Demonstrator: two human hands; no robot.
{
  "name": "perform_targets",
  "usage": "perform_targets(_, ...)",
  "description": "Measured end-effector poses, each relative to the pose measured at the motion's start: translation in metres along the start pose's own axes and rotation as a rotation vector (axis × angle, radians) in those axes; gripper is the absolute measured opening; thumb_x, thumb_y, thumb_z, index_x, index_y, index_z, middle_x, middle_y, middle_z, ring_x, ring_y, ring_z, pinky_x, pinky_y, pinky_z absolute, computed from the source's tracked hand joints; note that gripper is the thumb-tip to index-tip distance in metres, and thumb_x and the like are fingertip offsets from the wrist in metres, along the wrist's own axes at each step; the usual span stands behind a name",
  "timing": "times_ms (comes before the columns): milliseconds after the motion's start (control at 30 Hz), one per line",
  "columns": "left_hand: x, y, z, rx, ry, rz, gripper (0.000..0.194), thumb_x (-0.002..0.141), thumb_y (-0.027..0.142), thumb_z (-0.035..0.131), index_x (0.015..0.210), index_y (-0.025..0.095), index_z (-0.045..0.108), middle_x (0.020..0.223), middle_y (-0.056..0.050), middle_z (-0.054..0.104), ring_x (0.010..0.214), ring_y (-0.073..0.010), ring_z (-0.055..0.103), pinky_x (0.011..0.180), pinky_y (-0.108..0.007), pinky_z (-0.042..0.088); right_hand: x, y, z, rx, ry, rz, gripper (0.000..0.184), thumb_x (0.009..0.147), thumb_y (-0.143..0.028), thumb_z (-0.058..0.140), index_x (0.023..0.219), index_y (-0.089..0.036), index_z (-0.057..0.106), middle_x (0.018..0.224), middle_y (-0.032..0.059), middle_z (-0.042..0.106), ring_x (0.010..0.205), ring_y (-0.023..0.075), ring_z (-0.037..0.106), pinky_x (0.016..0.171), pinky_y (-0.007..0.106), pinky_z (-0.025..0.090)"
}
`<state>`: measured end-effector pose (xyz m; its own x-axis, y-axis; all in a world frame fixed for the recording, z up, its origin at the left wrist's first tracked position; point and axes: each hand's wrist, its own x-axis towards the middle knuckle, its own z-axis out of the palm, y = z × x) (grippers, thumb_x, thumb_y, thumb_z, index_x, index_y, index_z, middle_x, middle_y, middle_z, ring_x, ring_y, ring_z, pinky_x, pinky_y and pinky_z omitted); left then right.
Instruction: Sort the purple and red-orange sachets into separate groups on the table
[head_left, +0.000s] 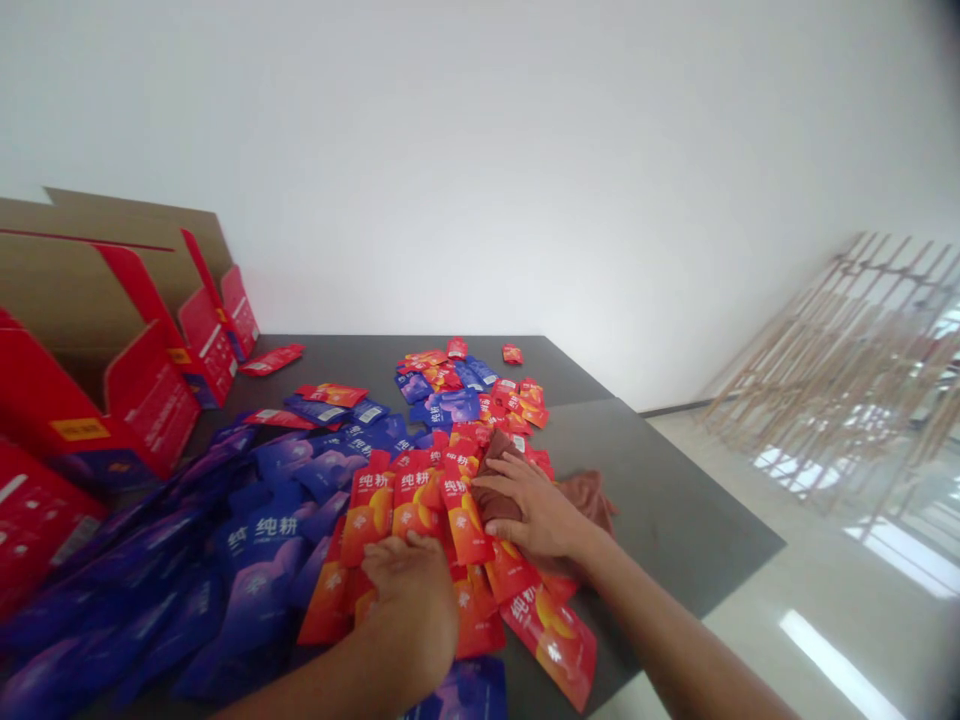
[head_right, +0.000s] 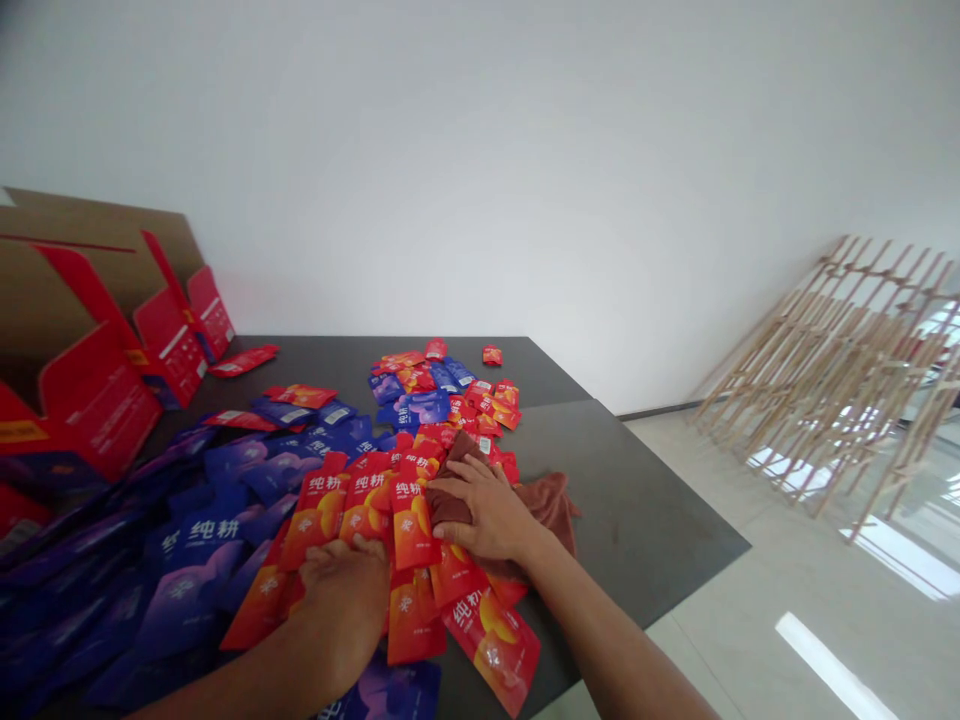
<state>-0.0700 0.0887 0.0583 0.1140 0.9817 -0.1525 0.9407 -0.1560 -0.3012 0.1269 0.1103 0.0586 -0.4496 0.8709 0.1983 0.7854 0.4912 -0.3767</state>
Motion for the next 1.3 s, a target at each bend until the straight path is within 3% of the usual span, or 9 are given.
perform_targets(233, 0.000, 0.000, 0.001, -0.007, 0.004, -0.004, 0.048, 0.085, -0.002, 0.035, 0.123, 0.005, 0.061, 0.112, -0.028, 0.067, 0.109, -0.0394, 0.062, 0.084, -0.041, 0.053, 0.017, 0.022, 0.018, 0.298, 0.276, 0.117, 0.022, 0.084, -0.030, 0.063, 0.104, -0.024, 0.068, 0.107, 0.0044, 0.071, 0.100, 0.0250, 0.063, 0.092, 0.039, 0.046)
perform_targets(433, 0.002, 0.003, 0.000, -0.025, -0.021, -0.026, 0.044, 0.087, 0.000, 0.039, 0.124, 0.007, 0.061, 0.114, -0.025, 0.068, 0.110, -0.0371, 0.062, 0.085, -0.041, 0.053, 0.018, 0.043, -0.027, 0.414, 0.627, 0.209, 0.030, 0.094, -0.039, 0.045, 0.106, -0.020, 0.065, 0.104, 0.0078, 0.070, 0.097, 0.0235, 0.065, 0.089, 0.039, 0.049)
perform_targets(500, 0.003, 0.003, -0.001, -0.028, -0.042, -0.030, 0.046, 0.086, -0.001, 0.037, 0.125, 0.008, 0.061, 0.115, -0.025, 0.068, 0.111, -0.0372, 0.062, 0.086, -0.042, 0.053, 0.015, 0.039, -0.039, 0.350, 0.596, 0.205, 0.030, 0.091, -0.042, 0.050, 0.104, -0.020, 0.067, 0.104, 0.0080, 0.070, 0.097, 0.0232, 0.064, 0.091, 0.039, 0.048)
perform_targets(567, 0.002, 0.004, -0.002, -0.030, -0.055, -0.033, 0.047, 0.085, -0.002, 0.036, 0.123, 0.009, 0.062, 0.115, -0.025, 0.068, 0.110, -0.0371, 0.062, 0.086, -0.041, 0.053, 0.010, 0.027, -0.038, 0.255, 0.367, 0.144, 0.033, 0.089, -0.045, 0.054, 0.107, -0.021, 0.067, 0.110, 0.0086, 0.069, 0.102, 0.0240, 0.063, 0.094, 0.040, 0.047)
perform_targets(700, -0.003, 0.005, -0.003, -0.003, -0.026, -0.034, 0.049, 0.084, -0.002, 0.035, 0.123, 0.009, 0.062, 0.116, -0.023, 0.068, 0.109, -0.0362, 0.063, 0.085, -0.042, 0.053, 0.002, 0.007, -0.002, 0.066, 0.009, 0.050, 0.058, 0.081, -0.055, 0.063, 0.129, -0.023, 0.058, 0.138, 0.0134, 0.053, 0.131, 0.0316, 0.044, 0.107, 0.051, 0.033)
perform_targets(900, -0.005, 0.005, -0.002, 0.021, 0.014, -0.052, 0.050, 0.083, -0.002, 0.033, 0.121, 0.010, 0.064, 0.113, -0.023, 0.070, 0.106, -0.0360, 0.065, 0.081, -0.039, 0.052, 0.003, 0.015, 0.029, 0.044, 0.175, 0.186, 0.037, 0.084, -0.038, 0.060, 0.119, -0.025, 0.061, 0.122, 0.0094, 0.064, 0.114, 0.0290, 0.057, 0.099, 0.047, 0.042)
perform_targets(1133, -0.004, 0.005, 0.001, 0.023, 0.016, -0.044, 0.050, 0.083, -0.003, 0.033, 0.120, 0.009, 0.065, 0.111, -0.022, 0.070, 0.105, -0.0354, 0.066, 0.081, -0.040, 0.053, -0.009, 0.063, -0.022, 0.097, 0.693, 0.368, 0.036, 0.090, -0.043, 0.052, 0.120, -0.023, 0.056, 0.121, 0.0087, 0.064, 0.111, 0.0267, 0.059, 0.097, 0.043, 0.045)
perform_targets(1200, -0.004, 0.004, 0.000, 0.018, 0.016, -0.034, 0.049, 0.083, -0.002, 0.034, 0.119, 0.008, 0.065, 0.110, -0.023, 0.070, 0.104, -0.0358, 0.066, 0.081, -0.040, 0.053, -0.011, 0.082, -0.035, -0.078, 0.682, 0.452, 0.036, 0.090, -0.044, 0.051, 0.119, -0.023, 0.057, 0.120, 0.0102, 0.064, 0.110, 0.0284, 0.059, 0.094, 0.045, 0.045)
perform_targets(1300, -0.003, 0.004, -0.002, 0.009, 0.013, -0.033, 0.048, 0.083, -0.001, 0.036, 0.120, 0.008, 0.064, 0.111, -0.024, 0.070, 0.104, -0.0358, 0.066, 0.082, -0.041, 0.053, 0.002, 0.100, -0.037, -0.295, 0.452, 0.514, 0.037, 0.087, -0.042, 0.055, 0.119, -0.023, 0.060, 0.120, 0.0114, 0.064, 0.113, 0.0313, 0.057, 0.096, 0.051, 0.041)
